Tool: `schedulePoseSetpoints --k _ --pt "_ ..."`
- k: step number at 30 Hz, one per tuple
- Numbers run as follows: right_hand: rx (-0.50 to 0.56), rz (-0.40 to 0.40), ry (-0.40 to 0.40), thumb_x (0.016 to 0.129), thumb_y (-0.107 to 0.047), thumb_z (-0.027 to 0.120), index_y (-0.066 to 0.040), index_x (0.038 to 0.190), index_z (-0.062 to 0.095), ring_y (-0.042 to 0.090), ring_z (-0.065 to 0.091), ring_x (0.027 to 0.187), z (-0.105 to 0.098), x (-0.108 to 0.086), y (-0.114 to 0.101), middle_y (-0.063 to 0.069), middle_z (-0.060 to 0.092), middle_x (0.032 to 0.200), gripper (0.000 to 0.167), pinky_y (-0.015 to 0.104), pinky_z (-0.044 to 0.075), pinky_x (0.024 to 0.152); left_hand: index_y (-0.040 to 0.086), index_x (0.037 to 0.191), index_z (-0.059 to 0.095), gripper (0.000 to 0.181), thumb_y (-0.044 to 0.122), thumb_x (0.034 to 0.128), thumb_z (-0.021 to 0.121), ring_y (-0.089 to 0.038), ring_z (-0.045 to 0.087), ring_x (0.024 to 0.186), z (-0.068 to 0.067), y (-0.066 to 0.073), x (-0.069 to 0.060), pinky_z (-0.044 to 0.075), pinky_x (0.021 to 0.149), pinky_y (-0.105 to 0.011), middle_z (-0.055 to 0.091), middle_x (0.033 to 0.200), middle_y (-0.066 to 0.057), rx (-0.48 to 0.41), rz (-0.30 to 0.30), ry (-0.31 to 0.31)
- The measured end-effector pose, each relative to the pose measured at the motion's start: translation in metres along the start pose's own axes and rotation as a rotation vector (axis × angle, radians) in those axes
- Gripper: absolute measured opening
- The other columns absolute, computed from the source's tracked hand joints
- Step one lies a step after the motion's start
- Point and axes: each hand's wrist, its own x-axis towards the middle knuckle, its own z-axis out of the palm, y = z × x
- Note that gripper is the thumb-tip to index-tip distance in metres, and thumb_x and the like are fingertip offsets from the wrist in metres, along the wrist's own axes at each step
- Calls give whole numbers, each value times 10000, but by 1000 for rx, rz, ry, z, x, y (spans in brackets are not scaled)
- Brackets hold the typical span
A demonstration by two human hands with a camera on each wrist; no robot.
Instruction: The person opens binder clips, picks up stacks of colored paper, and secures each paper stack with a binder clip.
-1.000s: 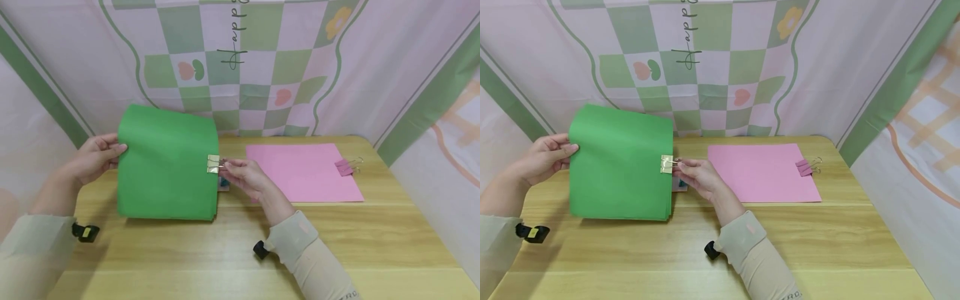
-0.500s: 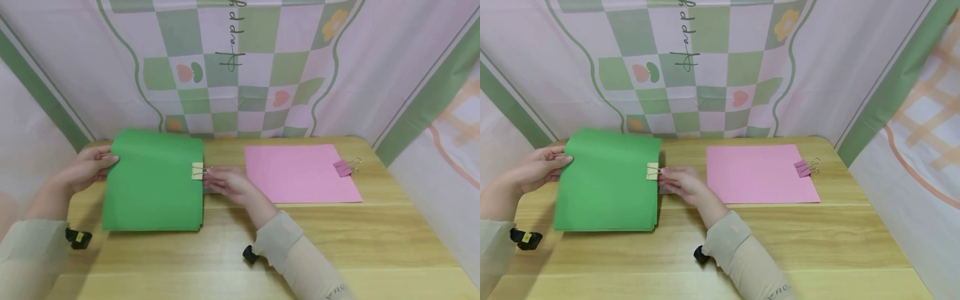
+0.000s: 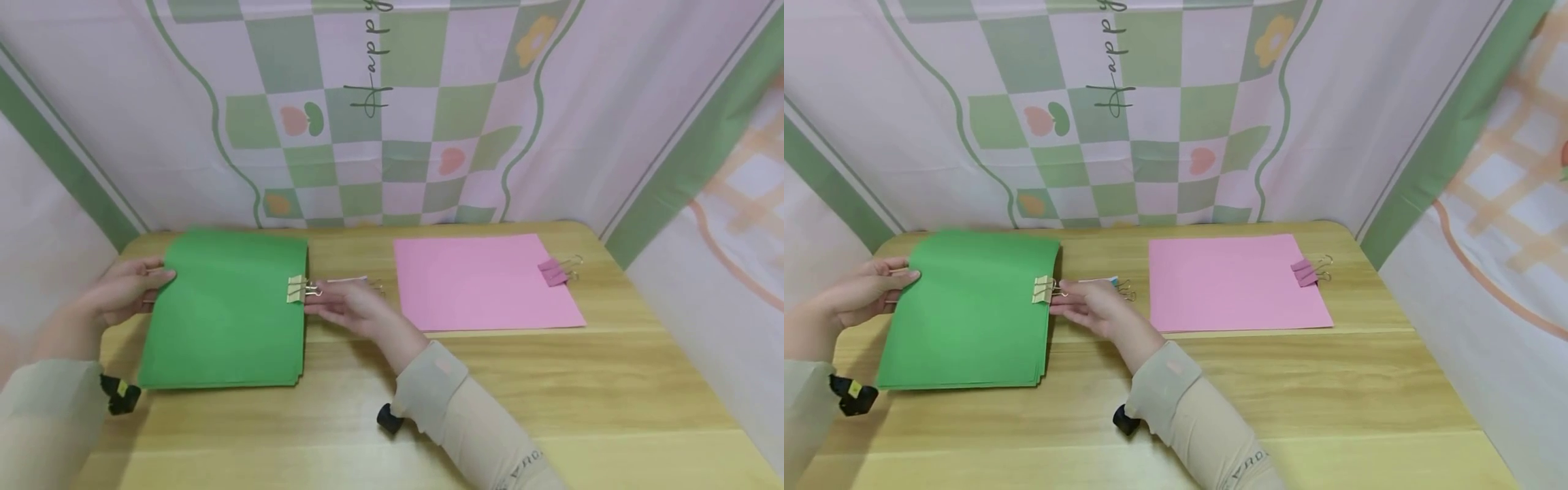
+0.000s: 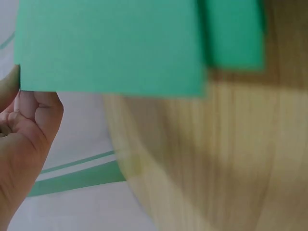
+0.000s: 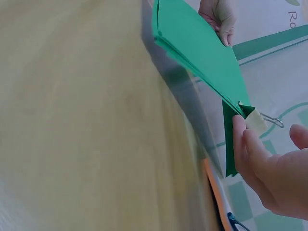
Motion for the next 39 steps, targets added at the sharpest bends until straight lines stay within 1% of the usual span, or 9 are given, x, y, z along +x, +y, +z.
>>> schedulePoseSetpoints --k 3,6,8,10,14,21,26,32,39 --pt "19 24 0 1020 -120 521 59 1406 445 432 522 1320 1 2 3 305 523 1405 433 381 420 1145 78 1564 164 549 246 1087 380 -30 594 664 0 -3 2 566 685 -276 636 756 135 44 -51 6" --pt "12 40 -4 1017 -118 522 63 1423 419 432 521 1321 3 2 6 307 521 1407 456 385 421 1145 -1 1573 -51 695 260 1088 373 -16 579 667 -1 -7 4 559 706 -269 624 738 149 55 -95 14" --pt "4 44 -5 1014 -116 523 65 1435 402 430 521 1323 4 3 8 305 519 1410 473 387 421 1146 116 1544 202 522 258 1081 399 -17 587 669 -2 -10 6 558 703 -263 625 732 146 40 -116 35" --pt "0 44 -2 1010 -107 523 71 1431 404 432 523 1319 5 3 9 306 520 1409 472 395 420 1146 192 1335 441 264 240 1075 421 -28 634 713 -3 -13 7 569 708 -269 670 787 134 23 -118 43" --pt "-4 44 4 1009 -82 504 91 1399 442 448 519 1317 6 5 12 315 508 1414 431 420 407 1156 302 1054 556 128 236 1068 447 -37 639 726 -6 -18 9 574 710 -271 665 800 129 8 -135 55" --pt "1 48 32 997 -85 504 97 1401 450 451 482 1348 14 3 13 308 446 1469 446 458 346 1194 283 1011 567 126 214 1055 471 -16 436 587 -2 -26 15 524 659 -242 435 639 149 25 -171 92" --pt "1 34 35 988 -96 510 111 1427 409 465 464 1356 20 2 11 340 397 1488 496 472 315 1209 201 1129 557 124 192 1055 457 -4 475 605 -2 -28 20 532 678 -226 489 656 157 36 -178 99" --pt "-16 35 0 1007 -133 501 87 1457 393 455 450 1373 20 0 10 322 399 1504 512 462 315 1210 -163 1443 254 540 168 1056 437 6 586 798 0 -27 25 557 758 -221 595 894 145 147 -189 99" --pt "-64 19 -48 1019 -148 480 36 1454 436 437 474 1363 8 -9 10 250 459 1496 474 459 337 1198 -176 1469 242 571 160 1044 424 17 536 877 6 -19 27 529 769 -166 547 1186 -149 328 -187 155"
